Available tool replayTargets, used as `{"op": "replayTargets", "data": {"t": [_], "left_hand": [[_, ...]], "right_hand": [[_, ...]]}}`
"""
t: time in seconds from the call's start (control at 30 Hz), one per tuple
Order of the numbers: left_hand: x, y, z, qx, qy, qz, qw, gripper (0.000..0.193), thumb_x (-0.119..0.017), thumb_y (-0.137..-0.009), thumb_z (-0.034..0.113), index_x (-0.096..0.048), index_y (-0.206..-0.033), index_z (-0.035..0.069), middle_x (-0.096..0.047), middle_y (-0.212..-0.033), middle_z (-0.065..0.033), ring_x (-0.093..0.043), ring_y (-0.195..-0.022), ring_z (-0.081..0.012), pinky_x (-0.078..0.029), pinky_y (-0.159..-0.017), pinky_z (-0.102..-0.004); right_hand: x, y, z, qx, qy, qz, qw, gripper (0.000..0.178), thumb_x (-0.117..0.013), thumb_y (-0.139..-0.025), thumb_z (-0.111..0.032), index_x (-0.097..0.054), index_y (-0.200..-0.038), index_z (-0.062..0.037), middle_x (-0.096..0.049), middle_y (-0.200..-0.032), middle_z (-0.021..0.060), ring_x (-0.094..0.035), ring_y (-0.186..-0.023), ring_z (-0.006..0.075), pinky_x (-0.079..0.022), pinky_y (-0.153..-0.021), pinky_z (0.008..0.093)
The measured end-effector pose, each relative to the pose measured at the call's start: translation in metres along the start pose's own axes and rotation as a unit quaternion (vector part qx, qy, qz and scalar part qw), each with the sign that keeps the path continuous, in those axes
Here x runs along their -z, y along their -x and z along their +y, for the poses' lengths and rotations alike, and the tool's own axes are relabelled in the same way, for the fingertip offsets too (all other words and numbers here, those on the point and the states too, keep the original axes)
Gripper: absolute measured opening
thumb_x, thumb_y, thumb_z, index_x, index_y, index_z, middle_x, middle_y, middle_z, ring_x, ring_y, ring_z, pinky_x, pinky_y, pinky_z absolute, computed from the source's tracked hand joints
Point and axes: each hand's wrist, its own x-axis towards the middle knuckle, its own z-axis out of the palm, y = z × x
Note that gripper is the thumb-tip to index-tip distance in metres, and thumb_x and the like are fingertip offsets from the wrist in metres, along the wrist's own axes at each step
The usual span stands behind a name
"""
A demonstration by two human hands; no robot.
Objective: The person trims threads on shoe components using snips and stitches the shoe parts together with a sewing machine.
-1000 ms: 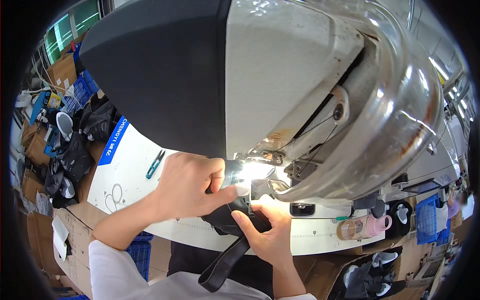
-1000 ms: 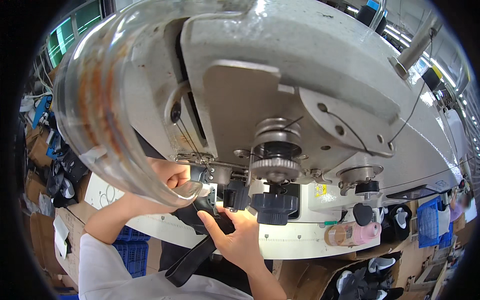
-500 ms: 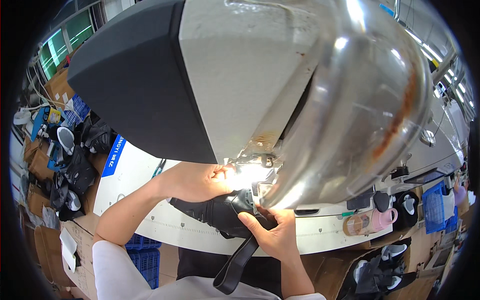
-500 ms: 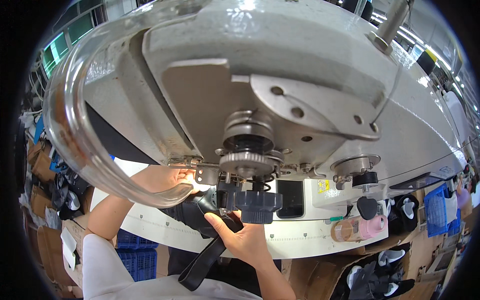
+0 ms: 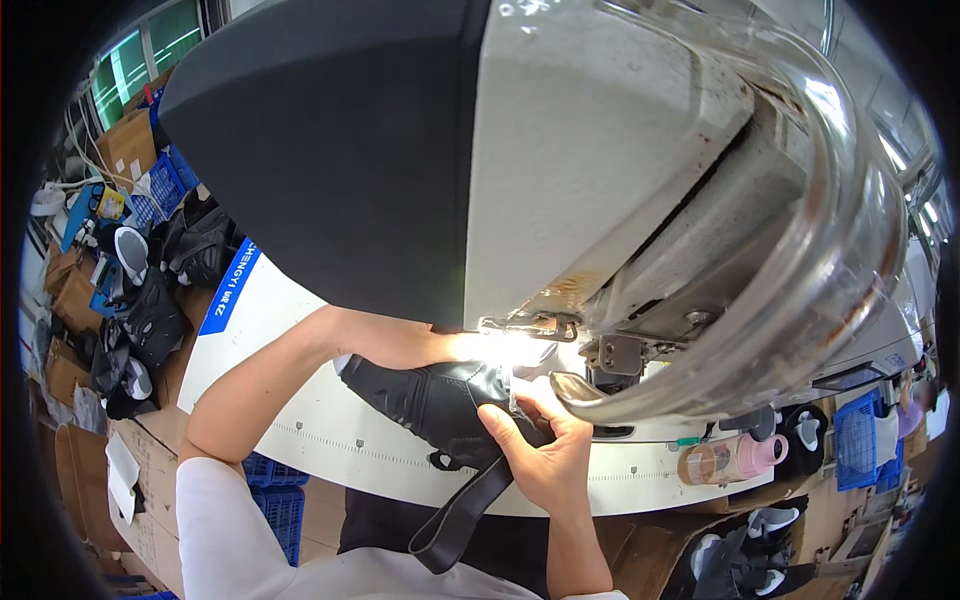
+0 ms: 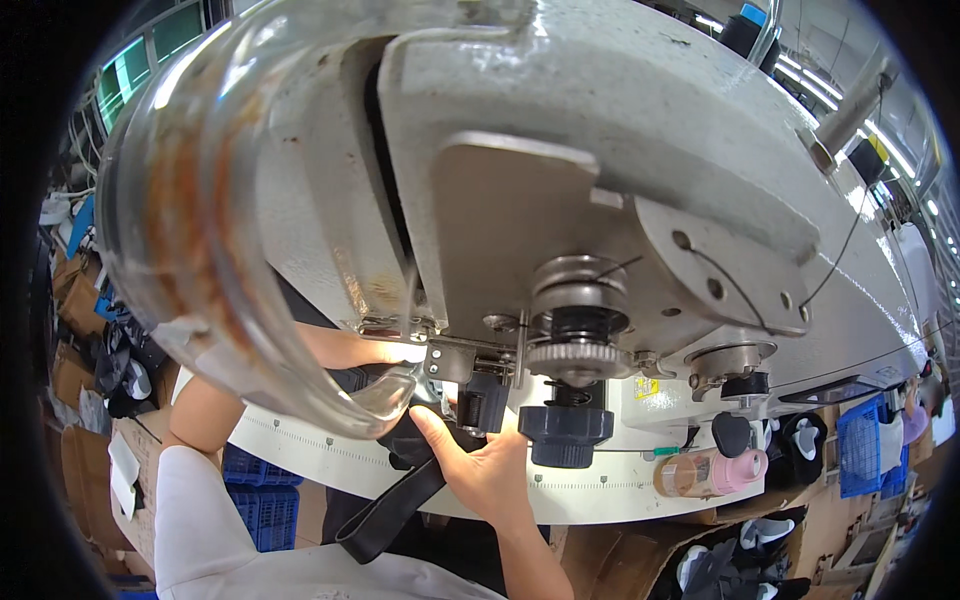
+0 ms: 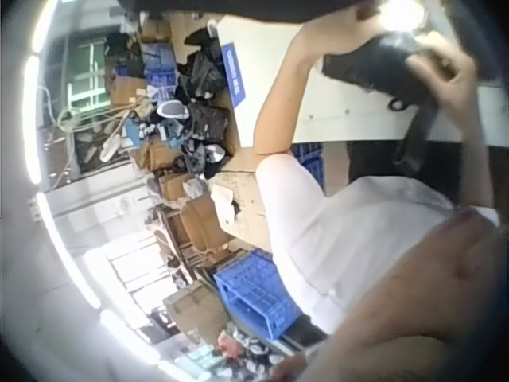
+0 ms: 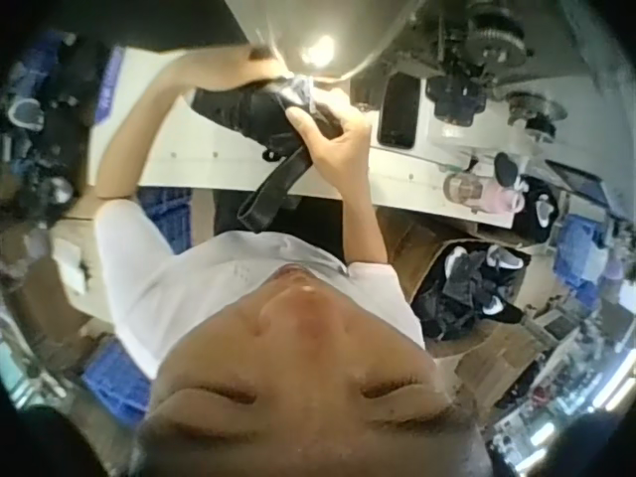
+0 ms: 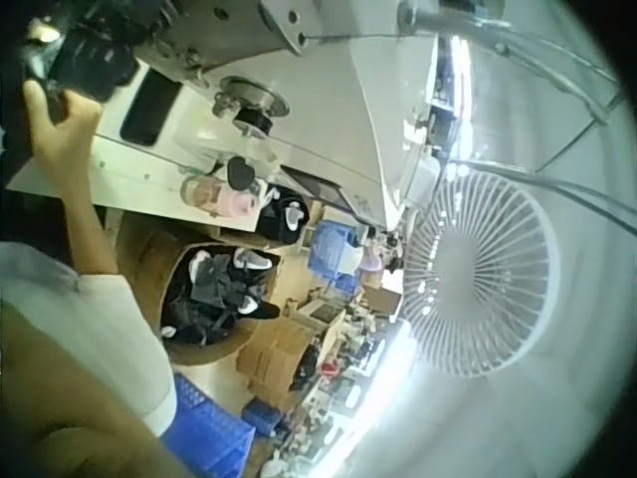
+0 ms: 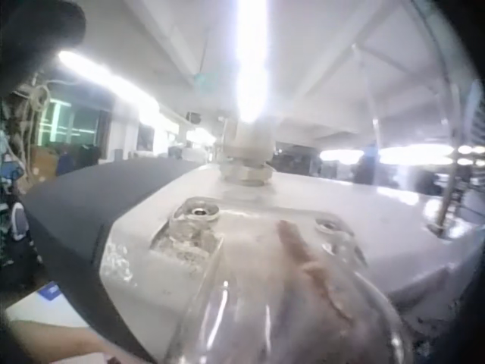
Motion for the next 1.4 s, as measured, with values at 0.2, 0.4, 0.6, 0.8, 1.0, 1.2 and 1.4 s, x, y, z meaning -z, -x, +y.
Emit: {"op": "replayTargets", "data": {"t": [0.2, 0.4, 0.6, 0.8, 1.0, 1.2, 1.4], "left_hand": [[0.012, -0.008, -0.008, -0.035, -0.024, 0.026, 0.999, 0.023, -0.070, -0.088, 0.024, -0.070, -0.087, 0.001, -0.067, -0.077, -0.0082, -0.061, -0.068, -0.0195, -0.048, -0.065, -0.0341], [0.013, -0.010, -0.031, 0.031, 0.076, 0.074, 0.994, 0.023, -0.073, -0.084, 0.024, -0.070, -0.090, 0.002, -0.067, -0.082, -0.0084, -0.061, -0.075, -0.0214, -0.047, -0.071, -0.0360], [0.009, -0.014, -0.047, 0.077, 0.134, 0.125, 0.980, 0.026, -0.075, -0.080, 0.025, -0.070, -0.093, 0.003, -0.068, -0.088, -0.0086, -0.061, -0.083, -0.0234, -0.046, -0.078, -0.0380], [0.004, -0.013, -0.056, 0.090, 0.151, 0.146, 0.974, 0.030, -0.078, -0.076, 0.025, -0.070, -0.097, 0.004, -0.068, -0.094, -0.0088, -0.061, -0.090, -0.0254, -0.044, -0.085, -0.0399], [0.004, -0.001, -0.050, 0.086, 0.154, 0.182, 0.967, 0.036, -0.080, -0.073, 0.025, -0.070, -0.100, 0.004, -0.068, -0.100, -0.0090, -0.061, -0.098, -0.0274, -0.043, -0.092, -0.0418], [-0.032, 0.061, 0.042, 0.006, -0.019, 0.262, 0.965, 0.042, -0.083, -0.069, 0.026, -0.071, -0.103, 0.005, -0.068, -0.106, -0.0092, -0.061, -0.105, -0.0294, -0.042, -0.099, -0.0438], [-0.073, 0.069, 0.053, -0.015, -0.146, 0.324, 0.934, 0.049, -0.084, -0.068, 0.031, -0.070, -0.109, 0.010, -0.061, -0.121, -0.0076, -0.053, -0.117, -0.0318, -0.038, -0.100, -0.0516]], "right_hand": [[-0.010, 0.003, -0.011, -0.049, 0.027, 0.037, 0.998, 0.029, -0.079, -0.087, -0.012, -0.071, -0.102, 0.0108, -0.072, -0.089, 0.0064, -0.062, -0.080, 0.0084, -0.051, -0.076, 0.0238], [-0.016, 0.000, -0.006, -0.086, 0.005, 0.075, 0.994, 0.027, -0.081, -0.085, -0.011, -0.071, -0.099, 0.0099, -0.072, -0.090, 0.0063, -0.064, -0.083, 0.0096, -0.051, -0.079, 0.0237], [-0.020, -0.007, 0.006, -0.017, 0.012, 0.095, 0.995, 0.025, -0.082, -0.084, -0.011, -0.072, -0.098, 0.0073, -0.072, -0.090, 0.0053, -0.064, -0.082, 0.0085, -0.050, -0.077, 0.0228], [-0.015, -0.010, 0.000, -0.017, 0.056, 0.105, 0.993, 0.028, -0.085, -0.082, -0.014, -0.072, -0.095, 0.0072, -0.072, -0.088, 0.0061, -0.064, -0.081, 0.0083, -0.051, -0.076, 0.0233], [-0.007, -0.016, -0.012, -0.020, 0.054, 0.077, 0.995, 0.028, -0.087, -0.079, -0.015, -0.072, -0.091, 0.0047, -0.072, -0.088, 0.0067, -0.064, -0.079, 0.0094, -0.052, -0.075, 0.0261], [0.041, -0.032, 0.013, 0.027, 0.143, -0.008, 0.989, 0.039, -0.087, -0.078, -0.019, -0.071, -0.103, 0.0055, -0.072, -0.099, 0.0101, -0.067, -0.092, 0.0186, -0.053, -0.086, 0.0348], [0.079, -0.036, 0.065, -0.010, -0.247, -0.010, 0.969, 0.044, -0.086, -0.076, -0.021, -0.071, -0.107, 0.0076, -0.072, -0.104, 0.0194, -0.069, -0.102, 0.0313, -0.050, -0.101, 0.0480]]}}
